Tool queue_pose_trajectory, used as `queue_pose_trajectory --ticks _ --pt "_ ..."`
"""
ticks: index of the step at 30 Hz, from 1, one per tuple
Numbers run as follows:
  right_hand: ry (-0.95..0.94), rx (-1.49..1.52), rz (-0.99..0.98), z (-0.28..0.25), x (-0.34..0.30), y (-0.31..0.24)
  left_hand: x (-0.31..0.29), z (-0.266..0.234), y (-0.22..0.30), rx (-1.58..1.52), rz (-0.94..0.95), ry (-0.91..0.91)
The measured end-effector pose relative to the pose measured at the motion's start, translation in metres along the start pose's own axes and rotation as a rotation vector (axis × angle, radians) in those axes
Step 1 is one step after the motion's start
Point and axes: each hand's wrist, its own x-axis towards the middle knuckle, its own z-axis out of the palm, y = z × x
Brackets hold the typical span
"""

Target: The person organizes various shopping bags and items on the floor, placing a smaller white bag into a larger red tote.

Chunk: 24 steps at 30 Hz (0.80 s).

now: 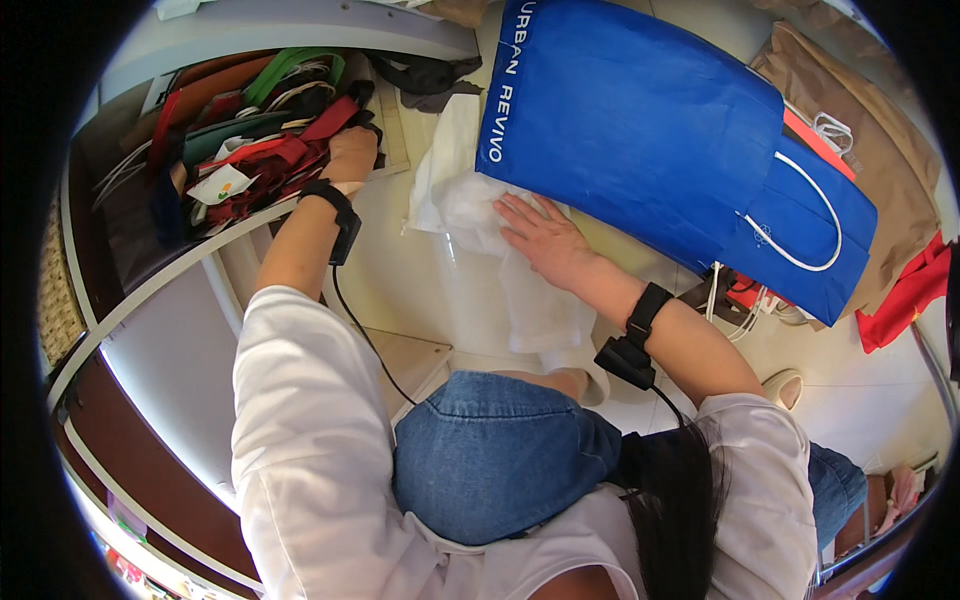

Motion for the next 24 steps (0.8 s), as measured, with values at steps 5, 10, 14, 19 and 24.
queue_pose_trajectory --ticks 5,10,14,19,24 --pt "-0.011 0.063 0.010 0.000 0.001 0.001 -0.004 0.000 0.014 -0.115 -0.079 0.013" --pt "0.093 0.006 -0.009 0.007 0.000 -0.001 -0.003 0.010 0.001 -0.137 -0.067 0.064" --pt "0.070 0.046 -0.004 0.006 -0.001 0.003 0.000 0.012 0.002 -0.113 -0.034 0.119" --pt "0.062 0.055 -0.031 0.002 -0.001 0.000 0.011 0.028 -0.011 0.020 -0.167 0.111" --pt "0.080 0.077 -0.017 0.005 -0.002 0.006 0.014 0.018 0.013 -0.003 -0.122 0.034"
